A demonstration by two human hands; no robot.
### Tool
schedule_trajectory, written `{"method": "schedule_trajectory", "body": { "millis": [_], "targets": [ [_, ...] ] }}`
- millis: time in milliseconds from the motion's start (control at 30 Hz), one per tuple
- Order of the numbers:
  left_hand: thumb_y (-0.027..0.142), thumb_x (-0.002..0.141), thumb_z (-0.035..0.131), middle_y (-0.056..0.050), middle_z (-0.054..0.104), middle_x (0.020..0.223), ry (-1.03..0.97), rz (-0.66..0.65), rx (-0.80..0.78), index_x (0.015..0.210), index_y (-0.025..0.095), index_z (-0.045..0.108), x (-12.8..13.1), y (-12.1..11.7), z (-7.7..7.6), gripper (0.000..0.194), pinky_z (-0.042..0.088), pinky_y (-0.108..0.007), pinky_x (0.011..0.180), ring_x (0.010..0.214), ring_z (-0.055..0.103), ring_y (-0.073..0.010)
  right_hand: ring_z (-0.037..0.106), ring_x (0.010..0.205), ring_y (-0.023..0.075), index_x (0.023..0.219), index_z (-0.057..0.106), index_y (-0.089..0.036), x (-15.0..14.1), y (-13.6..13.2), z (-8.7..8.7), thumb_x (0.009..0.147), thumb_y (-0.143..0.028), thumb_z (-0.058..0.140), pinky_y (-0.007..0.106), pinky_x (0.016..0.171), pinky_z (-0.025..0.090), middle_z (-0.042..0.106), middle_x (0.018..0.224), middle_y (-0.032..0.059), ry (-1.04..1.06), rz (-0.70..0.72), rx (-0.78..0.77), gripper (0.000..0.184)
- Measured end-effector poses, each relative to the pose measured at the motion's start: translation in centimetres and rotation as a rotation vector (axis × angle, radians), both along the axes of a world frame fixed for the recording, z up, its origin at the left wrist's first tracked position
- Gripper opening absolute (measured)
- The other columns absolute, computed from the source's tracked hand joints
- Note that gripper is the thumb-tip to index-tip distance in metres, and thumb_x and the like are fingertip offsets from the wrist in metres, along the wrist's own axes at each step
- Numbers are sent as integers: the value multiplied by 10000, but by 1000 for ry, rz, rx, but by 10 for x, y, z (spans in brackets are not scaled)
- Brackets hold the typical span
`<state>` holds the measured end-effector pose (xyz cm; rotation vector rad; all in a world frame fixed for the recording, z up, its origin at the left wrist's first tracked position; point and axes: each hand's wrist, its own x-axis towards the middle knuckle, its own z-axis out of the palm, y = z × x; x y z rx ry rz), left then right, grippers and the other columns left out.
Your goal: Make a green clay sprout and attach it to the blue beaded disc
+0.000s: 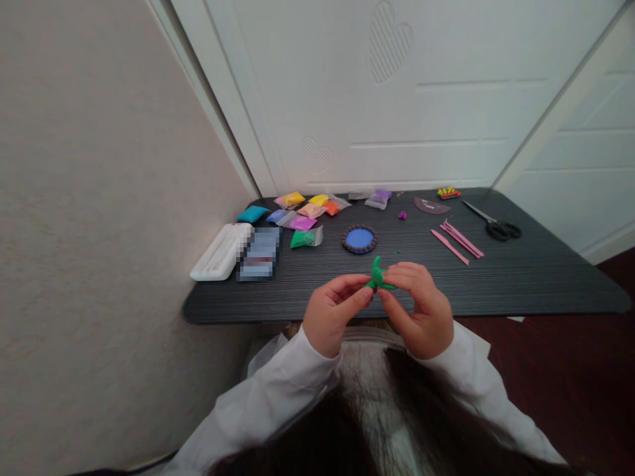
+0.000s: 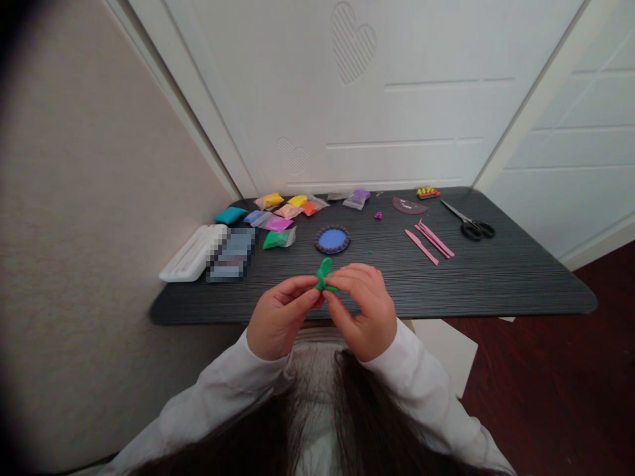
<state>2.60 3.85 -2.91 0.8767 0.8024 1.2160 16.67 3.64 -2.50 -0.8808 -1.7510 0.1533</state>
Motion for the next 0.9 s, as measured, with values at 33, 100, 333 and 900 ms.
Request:
{"method": "schedule_trajectory", "body": {
  "millis": [33,100,333,900],
  "targets": [
    [171,620,669,5,665,718,-1,1,-8,795,184,657,0,0,-1,176,436,-224,662,640,565,-86,553,874,184,907,582,-217,0,0,0,677,-102,570,405,828,427,633,858,36,-14,-9,9,258],
    [176,620,670,-1,662,715,-8,1,-20,801,174,652,1,1,-2,182,439,-237,670,647,568,-94,550,880,186,917,584,-217,-1,0,-1,674,-102,571,408,831,424,635,865,34,-39,-26,28,269],
    [155,648,642,-12,664,761,-211,-44,-109,794,170,644,4,4,-1,146,452,-238,662,705,586,-105,483,1006,216,1043,543,-208,2,-4,2,697,-164,552,424,892,373,552,1045,73,134,-18,-37,349],
    [232,687,610,-31,614,929,221,-83,184,962,221,581,-9,18,-21,277,437,-260,714,815,559,-138,498,560,71,786,596,-192,2,13,-10,647,-273,650,216,537,386,577,649,-32,787,448,-980,170]
  ]
}}
